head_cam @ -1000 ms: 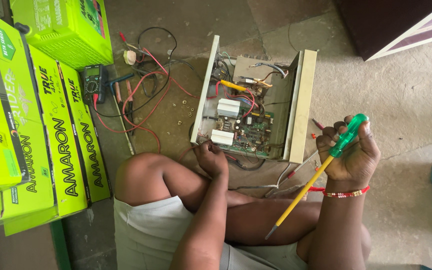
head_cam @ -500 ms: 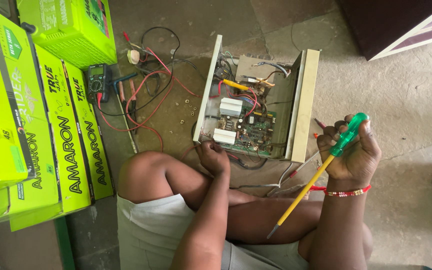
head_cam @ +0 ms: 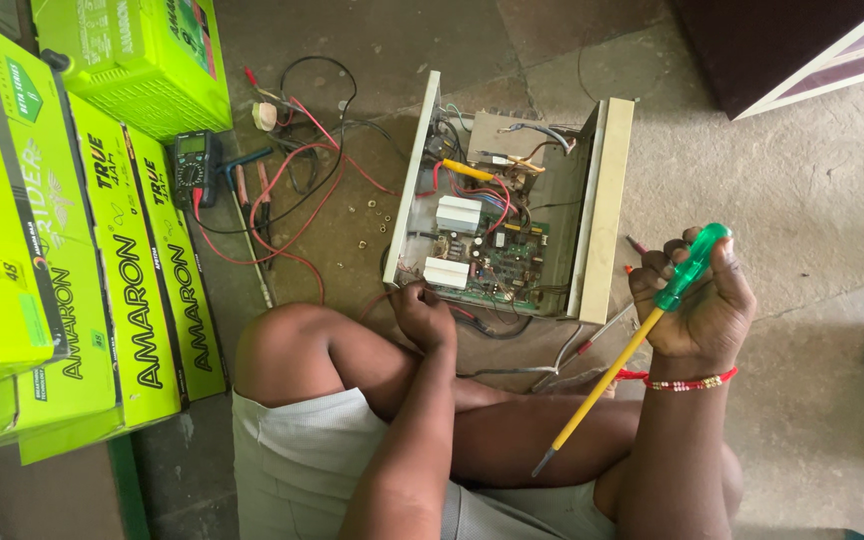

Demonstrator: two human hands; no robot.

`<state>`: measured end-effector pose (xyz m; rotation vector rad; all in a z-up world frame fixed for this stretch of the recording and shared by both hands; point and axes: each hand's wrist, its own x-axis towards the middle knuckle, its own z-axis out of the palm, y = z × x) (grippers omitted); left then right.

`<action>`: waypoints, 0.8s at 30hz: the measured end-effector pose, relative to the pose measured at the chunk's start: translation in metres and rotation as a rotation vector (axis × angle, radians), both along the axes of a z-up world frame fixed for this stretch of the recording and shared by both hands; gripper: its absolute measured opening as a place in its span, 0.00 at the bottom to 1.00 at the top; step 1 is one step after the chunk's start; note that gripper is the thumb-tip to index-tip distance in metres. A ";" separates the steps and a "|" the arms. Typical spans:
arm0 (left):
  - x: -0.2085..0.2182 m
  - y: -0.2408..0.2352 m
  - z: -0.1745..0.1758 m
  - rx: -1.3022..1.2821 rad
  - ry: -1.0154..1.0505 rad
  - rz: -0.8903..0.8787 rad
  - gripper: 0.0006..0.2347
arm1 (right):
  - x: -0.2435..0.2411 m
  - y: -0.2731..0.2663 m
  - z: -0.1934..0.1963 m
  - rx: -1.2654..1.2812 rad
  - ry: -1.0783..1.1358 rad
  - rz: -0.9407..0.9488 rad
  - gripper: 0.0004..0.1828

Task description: The person sits on the floor and uses a screwdriver to tighten screws on a circuit board inside an open electronic device. They also use a multimeter to test connections on the board.

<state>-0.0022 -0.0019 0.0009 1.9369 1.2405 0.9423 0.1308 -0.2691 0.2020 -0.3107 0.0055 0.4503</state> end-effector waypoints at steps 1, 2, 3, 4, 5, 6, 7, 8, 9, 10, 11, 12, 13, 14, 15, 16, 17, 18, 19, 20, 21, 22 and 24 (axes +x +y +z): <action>0.000 0.000 -0.001 -0.001 0.005 0.012 0.06 | 0.000 0.000 0.000 0.000 0.002 0.003 0.15; 0.000 0.000 -0.002 -0.001 0.010 0.024 0.05 | 0.000 0.000 0.000 0.001 0.003 0.006 0.15; 0.001 0.001 -0.002 -0.023 0.024 0.033 0.05 | 0.000 0.000 0.000 -0.001 0.005 0.006 0.15; 0.001 0.001 -0.002 -0.045 0.038 0.042 0.05 | 0.000 0.001 0.000 -0.003 0.006 0.006 0.15; 0.001 0.002 -0.001 -0.066 0.053 0.051 0.05 | 0.000 0.001 0.000 -0.005 0.008 0.005 0.15; 0.001 0.002 -0.001 -0.078 0.058 0.054 0.05 | 0.000 0.001 0.000 -0.014 0.010 -0.001 0.15; 0.001 0.001 0.000 -0.090 0.061 0.058 0.05 | -0.001 0.002 0.001 -0.024 0.012 -0.006 0.15; 0.001 0.001 0.000 -0.102 0.065 0.061 0.06 | -0.001 0.002 0.001 -0.034 0.014 -0.012 0.16; 0.000 0.000 0.001 -0.095 0.049 0.060 0.06 | 0.000 0.003 0.002 -0.037 0.021 -0.009 0.16; -0.002 0.000 0.002 -0.088 0.033 0.058 0.06 | 0.000 0.003 0.003 -0.041 0.028 -0.007 0.15; -0.005 -0.002 0.002 -0.083 0.019 0.055 0.06 | -0.001 0.003 0.004 -0.047 0.037 -0.006 0.15; -0.010 -0.003 0.003 -0.134 0.009 0.055 0.05 | -0.001 0.002 0.005 -0.046 0.042 -0.009 0.15; -0.014 -0.002 0.006 -0.182 -0.001 0.056 0.04 | -0.001 0.003 0.007 -0.042 0.046 -0.011 0.15; -0.016 -0.002 0.010 -0.230 -0.011 0.057 0.05 | -0.001 0.004 0.009 -0.039 0.051 -0.013 0.15; -0.018 -0.002 0.016 -0.229 -0.020 0.066 0.06 | -0.001 0.004 0.011 -0.020 0.035 -0.007 0.15; -0.020 -0.003 0.023 -0.227 -0.028 0.076 0.06 | -0.001 0.003 0.012 -0.001 0.020 -0.001 0.15; -0.021 -0.006 0.031 -0.231 -0.035 0.082 0.06 | 0.000 0.000 0.014 0.014 0.005 0.002 0.15; -0.023 -0.009 0.042 -0.280 -0.057 0.081 0.06 | 0.001 -0.004 0.014 -0.007 -0.020 -0.002 0.16; -0.024 -0.016 0.054 -0.338 -0.075 0.065 0.06 | 0.001 -0.015 0.014 -0.036 -0.043 -0.021 0.17; -0.024 -0.025 0.067 -0.396 -0.091 0.049 0.06 | 0.002 -0.029 0.013 -0.065 -0.066 -0.041 0.17; -0.023 -0.040 0.082 -0.414 -0.139 -0.065 0.06 | 0.002 -0.049 0.012 -0.092 -0.106 -0.103 0.17; -0.023 -0.056 0.098 -0.434 -0.187 -0.179 0.06 | 0.001 -0.072 0.011 -0.120 -0.147 -0.165 0.17; -0.017 -0.082 0.132 -0.401 -0.239 -0.421 0.05 | 0.000 -0.117 0.005 -0.102 -0.158 -0.293 0.17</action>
